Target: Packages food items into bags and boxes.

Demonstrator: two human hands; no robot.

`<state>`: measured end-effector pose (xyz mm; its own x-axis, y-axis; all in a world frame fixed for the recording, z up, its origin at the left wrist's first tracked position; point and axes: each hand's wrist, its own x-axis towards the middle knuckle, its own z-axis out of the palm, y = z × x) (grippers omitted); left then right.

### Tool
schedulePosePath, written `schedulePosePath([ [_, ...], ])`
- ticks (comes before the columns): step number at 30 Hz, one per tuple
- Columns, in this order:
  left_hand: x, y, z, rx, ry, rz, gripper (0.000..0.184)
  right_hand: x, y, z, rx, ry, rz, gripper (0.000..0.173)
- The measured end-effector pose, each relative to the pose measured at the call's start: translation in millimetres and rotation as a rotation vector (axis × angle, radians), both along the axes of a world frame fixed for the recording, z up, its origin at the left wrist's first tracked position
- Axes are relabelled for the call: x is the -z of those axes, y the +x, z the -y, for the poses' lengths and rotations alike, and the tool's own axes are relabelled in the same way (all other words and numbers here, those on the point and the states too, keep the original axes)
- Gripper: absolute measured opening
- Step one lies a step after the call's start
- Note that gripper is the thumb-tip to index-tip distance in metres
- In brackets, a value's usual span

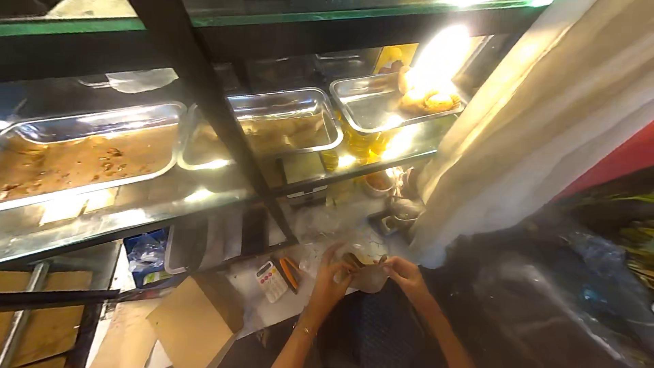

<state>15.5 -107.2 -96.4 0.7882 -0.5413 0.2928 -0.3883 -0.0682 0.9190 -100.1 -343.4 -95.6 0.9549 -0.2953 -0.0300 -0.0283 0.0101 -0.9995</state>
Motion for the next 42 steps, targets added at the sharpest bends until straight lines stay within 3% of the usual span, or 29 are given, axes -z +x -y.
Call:
schedulePosePath([
  [2,-1,11,7,0.125,-0.007,-0.069,0.012,-4,-3,9,-0.009,-0.032,-0.013,0.013],
  [5,11,11,17,0.156,-0.082,-0.172,0.012,-12,-8,18,0.014,-0.073,-0.043,0.012],
  [8,19,-4,24,0.06,-0.147,-0.249,0.009,-11,-7,13,0.128,-0.078,-0.026,0.014],
  [12,13,-20,29,-0.11,-0.206,-0.245,0.007,-14,-5,5,0.183,-0.052,-0.018,0.041],
  [16,17,-17,27,-0.212,-0.166,-0.232,0.011,-2,-5,1,0.191,-0.062,-0.01,0.016],
  [21,12,-12,31,-0.328,-0.19,-0.397,0.027,-5,9,-12,0.207,-0.079,-0.146,0.02],
  [23,6,-13,37,-0.399,-0.215,-0.517,0.028,-6,12,-19,0.221,-0.09,-0.146,0.034],
  [26,-3,-12,40,-0.437,-0.212,-0.603,0.018,-5,13,-23,0.129,-0.311,-0.069,0.029],
  [30,-9,-10,34,-0.429,-0.191,-0.691,0.01,-5,8,-29,0.094,-0.609,-0.077,0.038],
  [33,-14,-8,26,-0.425,-0.141,-0.746,0.017,-2,6,-33,0.078,-0.693,-0.043,0.023],
  [36,-18,-2,12,-0.263,0.02,-0.6,0.02,4,4,-36,0.079,-0.646,-0.006,0.012],
  [39,-19,5,-9,-0.008,0.216,-0.278,0.027,7,2,-31,0.029,-0.56,0.045,0.012],
  [42,-18,15,-20,0.076,0.352,-0.026,0.023,8,1,-30,-0.01,-0.569,0.103,0.01],
])
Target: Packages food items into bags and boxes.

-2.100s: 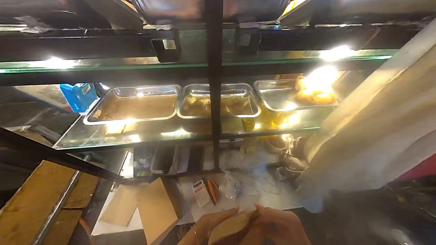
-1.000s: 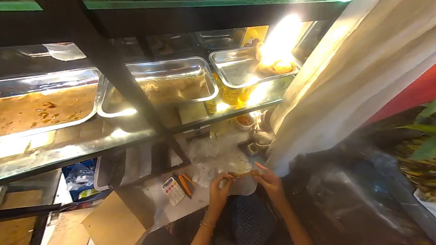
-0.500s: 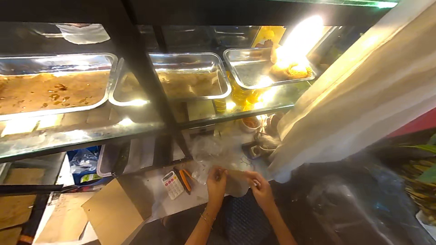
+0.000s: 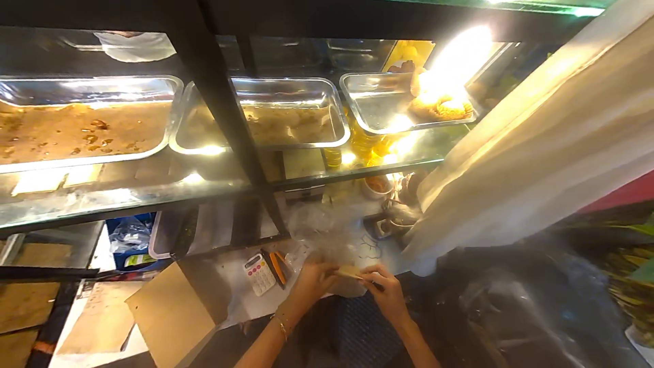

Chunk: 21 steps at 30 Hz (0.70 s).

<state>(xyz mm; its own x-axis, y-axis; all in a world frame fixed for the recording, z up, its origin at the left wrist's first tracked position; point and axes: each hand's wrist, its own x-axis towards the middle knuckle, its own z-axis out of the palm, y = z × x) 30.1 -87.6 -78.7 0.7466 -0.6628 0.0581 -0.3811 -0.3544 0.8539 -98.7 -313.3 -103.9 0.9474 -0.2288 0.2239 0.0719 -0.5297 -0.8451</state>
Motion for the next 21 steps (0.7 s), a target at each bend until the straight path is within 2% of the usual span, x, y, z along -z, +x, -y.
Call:
schedulePosePath([
  [2,3,8,-4,0.03,0.033,0.065,0.014,3,0,1,-0.002,-0.025,0.038,0.01],
  [5,8,17,-5,0.013,-0.005,-0.013,0.022,5,-5,2,0.008,0.045,-0.054,0.017],
  [7,15,21,-7,-0.012,-0.052,-0.194,0.032,6,-7,0,0.034,0.232,-0.16,0.023],
  [9,25,19,-7,-0.075,-0.081,-0.351,0.033,5,-3,-8,0.09,0.47,-0.218,0.03],
  [10,28,18,-4,-0.112,-0.093,-0.394,0.031,3,1,-14,0.136,0.518,-0.227,0.031],
  [12,27,16,5,-0.198,-0.087,-0.452,0.026,3,4,-28,0.188,0.389,-0.228,0.031],
  [16,12,17,21,-0.337,0.07,-0.59,0.03,7,-1,-54,0.238,-0.128,-0.148,0.037],
  [19,10,21,26,-0.335,0.149,-0.595,0.03,15,-2,-56,0.23,-0.245,-0.097,0.024],
  [21,11,22,21,-0.212,0.172,-0.461,0.031,15,0,-54,0.222,-0.228,-0.085,0.018],
])
